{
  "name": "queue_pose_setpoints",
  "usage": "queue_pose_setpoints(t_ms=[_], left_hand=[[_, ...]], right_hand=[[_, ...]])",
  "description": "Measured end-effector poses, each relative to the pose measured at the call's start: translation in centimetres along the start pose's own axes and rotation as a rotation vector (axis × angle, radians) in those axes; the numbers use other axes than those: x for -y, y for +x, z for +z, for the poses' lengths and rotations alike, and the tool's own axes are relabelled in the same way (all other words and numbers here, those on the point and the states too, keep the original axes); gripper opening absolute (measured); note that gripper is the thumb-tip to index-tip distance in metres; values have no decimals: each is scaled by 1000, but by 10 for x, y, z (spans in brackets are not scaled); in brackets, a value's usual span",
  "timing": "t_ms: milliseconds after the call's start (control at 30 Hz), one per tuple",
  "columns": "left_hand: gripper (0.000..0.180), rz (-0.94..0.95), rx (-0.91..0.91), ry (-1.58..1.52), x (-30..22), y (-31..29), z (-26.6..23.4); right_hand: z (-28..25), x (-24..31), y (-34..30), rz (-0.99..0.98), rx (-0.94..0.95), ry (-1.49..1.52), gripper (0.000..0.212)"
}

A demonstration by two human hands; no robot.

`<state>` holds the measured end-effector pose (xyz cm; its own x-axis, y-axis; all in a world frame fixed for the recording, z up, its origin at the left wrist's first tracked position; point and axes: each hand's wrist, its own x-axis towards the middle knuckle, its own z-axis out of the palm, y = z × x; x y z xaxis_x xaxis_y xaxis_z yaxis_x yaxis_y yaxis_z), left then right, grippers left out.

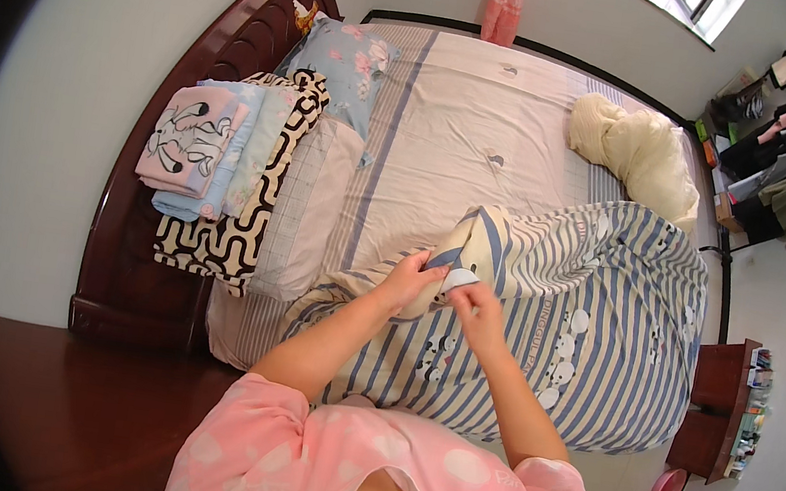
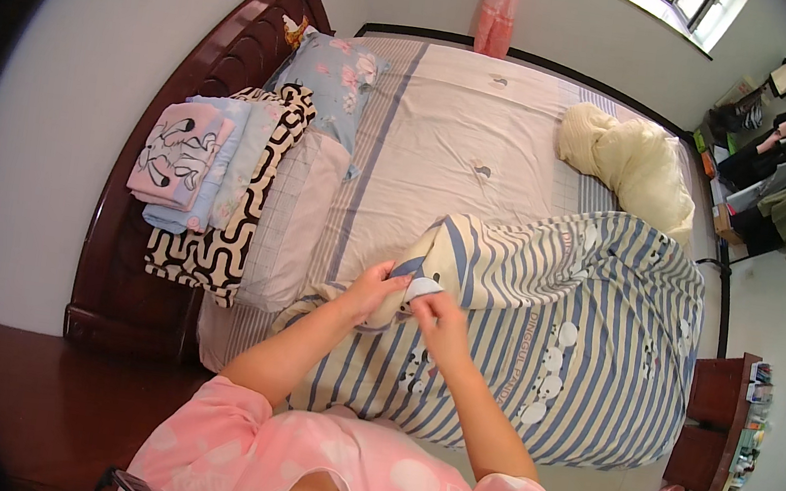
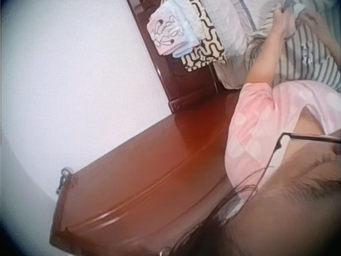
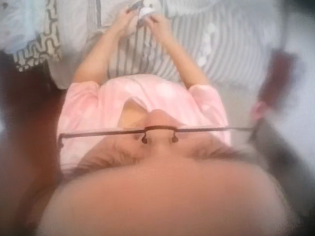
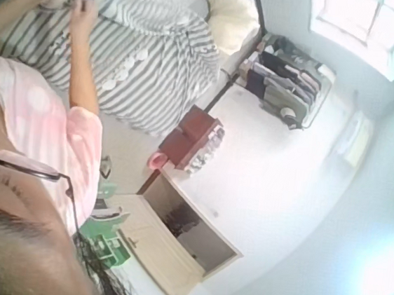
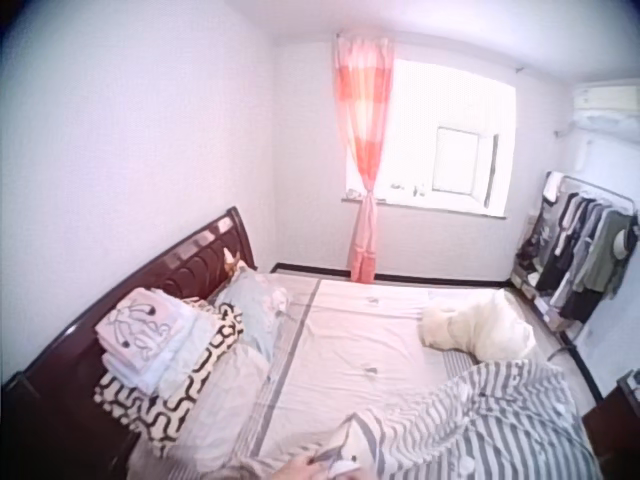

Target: The person folds a large striped fabric item on a bed by aligning the edges and folding it into a rectangle, then places it on a stack of other folded linens.

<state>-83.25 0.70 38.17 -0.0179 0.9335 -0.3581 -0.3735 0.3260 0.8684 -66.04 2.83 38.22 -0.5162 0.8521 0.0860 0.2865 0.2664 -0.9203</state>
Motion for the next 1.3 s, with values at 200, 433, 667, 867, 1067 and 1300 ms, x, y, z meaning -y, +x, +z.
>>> queue_pose_setpoints(t_ms=[200, 433, 667, 867, 1067, 1300], left_hand=[[17, 189, -74, 339, -11, -39, 50], [19, 207, -59, 229, -22, -47, 51], [24, 112, -21, -194, -48, -49, 32], [27, 100, -35, -242, -54, -51, 27], [26, 55, 2, -253, -47, -39, 28], [19, 51, -7, -223, -45, -40, 21]], right_hand=[[-31, 32, -11, -49, -458, -54, 48], [-41, 31, -21, 19, -403, 97, 24], [-98, -55, -28, 211, -286, -293, 25], [-94, 5, -24, -159, -474, -3, 21], [-71, 46, -20, -433, -56, -187, 42], [-58, 64, -11, -604, -131, -588, 64]])
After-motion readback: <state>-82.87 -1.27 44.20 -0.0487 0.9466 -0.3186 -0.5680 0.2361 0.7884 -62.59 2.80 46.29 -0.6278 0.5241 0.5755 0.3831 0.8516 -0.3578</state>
